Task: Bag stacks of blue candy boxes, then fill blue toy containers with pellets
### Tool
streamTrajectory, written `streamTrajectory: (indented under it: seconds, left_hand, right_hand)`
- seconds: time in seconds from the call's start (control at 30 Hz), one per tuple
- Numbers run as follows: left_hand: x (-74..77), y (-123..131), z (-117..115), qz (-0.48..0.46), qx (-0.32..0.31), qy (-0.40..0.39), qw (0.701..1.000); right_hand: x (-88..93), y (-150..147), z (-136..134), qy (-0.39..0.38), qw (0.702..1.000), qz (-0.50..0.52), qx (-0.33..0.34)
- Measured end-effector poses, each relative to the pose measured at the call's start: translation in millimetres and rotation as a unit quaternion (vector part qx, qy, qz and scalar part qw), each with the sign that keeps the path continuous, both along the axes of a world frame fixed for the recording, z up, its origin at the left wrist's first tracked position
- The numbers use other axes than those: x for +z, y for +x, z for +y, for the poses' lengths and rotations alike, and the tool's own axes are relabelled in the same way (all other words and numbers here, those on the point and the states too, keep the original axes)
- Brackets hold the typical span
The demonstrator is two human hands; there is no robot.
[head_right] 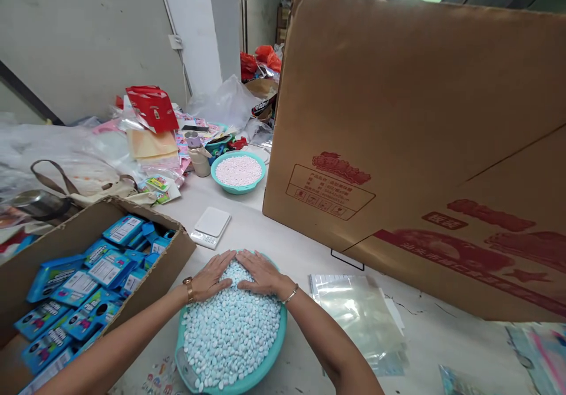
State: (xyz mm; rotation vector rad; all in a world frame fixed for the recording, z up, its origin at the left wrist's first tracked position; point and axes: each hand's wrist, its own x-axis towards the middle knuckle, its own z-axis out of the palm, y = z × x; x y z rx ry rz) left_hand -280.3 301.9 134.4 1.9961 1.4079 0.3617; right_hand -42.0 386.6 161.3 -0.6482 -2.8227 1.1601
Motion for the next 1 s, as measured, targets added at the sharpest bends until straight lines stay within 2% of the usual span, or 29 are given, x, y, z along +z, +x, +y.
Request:
streamTrajectory:
  seconds: [0.13,0.23,0.3,0.37,0.43,0.5,0.57,0.6,0.67,0.77,0.83,0.9,0.93,1.0]
  left_hand:
    - [-3.3,1.2,2.0,0.007,0.0,0.013,1.0]
    - [0.5,1.6,3.8,-0.002,0.005,0.001,1.0]
    - [8.6,2.3,-2.2,-0.041,0.055,0.007,0.998]
    - [19.1,4.0,-19.2,-0.114,0.153,0.026,0.981]
    - [29.7,7.0,-49.0,-0.212,0.289,0.028,0.933]
    - [39.4,10.1,-91.4,-0.308,0.428,-0.002,0.849]
    - [50.1,10.5,-143.0,-0.372,0.53,-0.045,0.761]
    - [56.8,8.2,-170.1,-0.385,0.566,-0.06,0.726]
    - [74.1,-4.3,-220.8,-0.381,0.624,-0.056,0.68]
    - [106.8,-44.9,-271.9,-0.357,0.697,0.012,0.622]
    - [127.4,-80.4,-283.4,-0.345,0.731,0.029,0.587]
    - [142.4,-112.4,-279.3,-0.344,0.742,0.025,0.575]
    - [147.4,-124.8,-273.1,-0.349,0.734,0.019,0.582]
    - [152.9,-141.3,-254.4,-0.363,0.699,-0.002,0.616]
  right_hand:
    - [0.3,-1.2,-2.1,0.004,1.0,-0.007,0.0]
    - [-1.7,-3.2,-1.5,-0.003,1.0,0.008,-0.016]
    - [-3.0,-6.4,0.1,-0.013,0.996,0.048,-0.072]
    - [-2.8,-12.0,2.7,-0.038,0.979,0.111,-0.17]
    - [0.0,-19.4,4.9,-0.082,0.943,0.159,-0.28]
    - [6.1,-26.1,3.2,-0.137,0.904,0.181,-0.362]
    - [15.2,-29.3,-6.2,-0.195,0.867,0.205,-0.411]
    - [20.4,-29.3,-14.3,-0.224,0.847,0.223,-0.427]
    - [31.0,-27.9,-37.0,-0.277,0.808,0.253,-0.455]
    - [43.3,-30.5,-83.2,-0.328,0.772,0.252,-0.482]
    - [48.4,-40.0,-119.6,-0.349,0.769,0.235,-0.482]
    - [53.0,-54.9,-158.7,-0.372,0.774,0.218,-0.464]
    - [55.6,-63.1,-178.2,-0.384,0.777,0.212,-0.451]
    - [61.5,-78.2,-213.8,-0.403,0.778,0.21,-0.434]
